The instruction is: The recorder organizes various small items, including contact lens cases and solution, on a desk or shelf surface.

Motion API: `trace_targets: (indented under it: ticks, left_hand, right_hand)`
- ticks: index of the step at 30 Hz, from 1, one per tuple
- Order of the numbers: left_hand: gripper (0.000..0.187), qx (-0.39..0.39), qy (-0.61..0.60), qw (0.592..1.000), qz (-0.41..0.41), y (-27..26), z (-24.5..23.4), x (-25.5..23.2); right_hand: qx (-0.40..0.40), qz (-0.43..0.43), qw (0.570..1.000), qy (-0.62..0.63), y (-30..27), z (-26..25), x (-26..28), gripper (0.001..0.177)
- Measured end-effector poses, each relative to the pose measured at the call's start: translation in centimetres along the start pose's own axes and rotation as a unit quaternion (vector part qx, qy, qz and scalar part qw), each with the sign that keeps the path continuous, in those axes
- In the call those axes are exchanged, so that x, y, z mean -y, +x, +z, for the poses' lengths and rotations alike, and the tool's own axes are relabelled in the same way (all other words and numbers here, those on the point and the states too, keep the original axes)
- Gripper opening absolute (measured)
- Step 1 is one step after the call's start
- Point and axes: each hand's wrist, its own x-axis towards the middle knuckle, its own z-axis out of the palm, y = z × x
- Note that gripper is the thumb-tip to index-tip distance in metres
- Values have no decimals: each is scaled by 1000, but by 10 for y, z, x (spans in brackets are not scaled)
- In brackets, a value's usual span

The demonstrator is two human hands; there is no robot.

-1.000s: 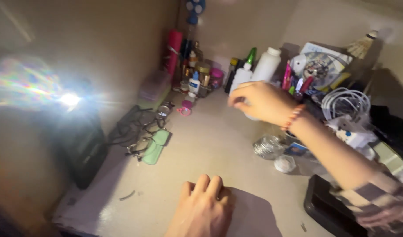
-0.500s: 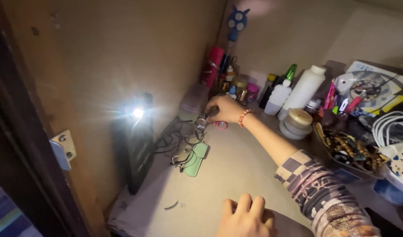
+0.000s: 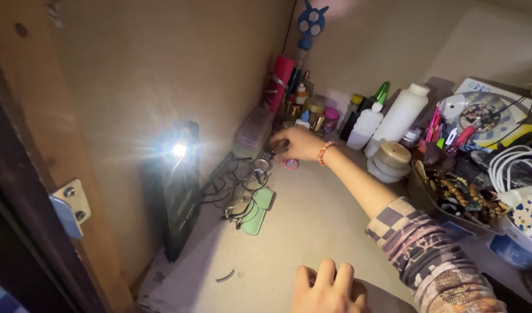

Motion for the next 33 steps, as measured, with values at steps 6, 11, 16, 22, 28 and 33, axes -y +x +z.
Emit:
trace_targets:
  ticks: [6,11,16,22,28,33]
  left_hand:
    - [19,-28,-23,998,-59,-1,10,-5]
    - [18,-39,-44,997,-53,-1,6,-3]
    - [20,-24,-34,999,-29,0,2,-3]
    - [19,-16,-36,999,-24,-2,4,-2]
    - [22,-18,-36,999,-4,0,-4,0]
    - [24,-5,-13,1000,13,-1,-2,0]
  right_hand:
    - [14,-39,998,44,1,3,10,38]
    - [58,26,996,58,-5,-3,30,21]
    - [11,-10,999,42,-1,-1,15,18]
    - [-8,66,984,166,-3,-7,8,16]
    - [10,106,932,348,-3,-6,-5,13]
    - [4,100,932,349,-3,-8,-3,14]
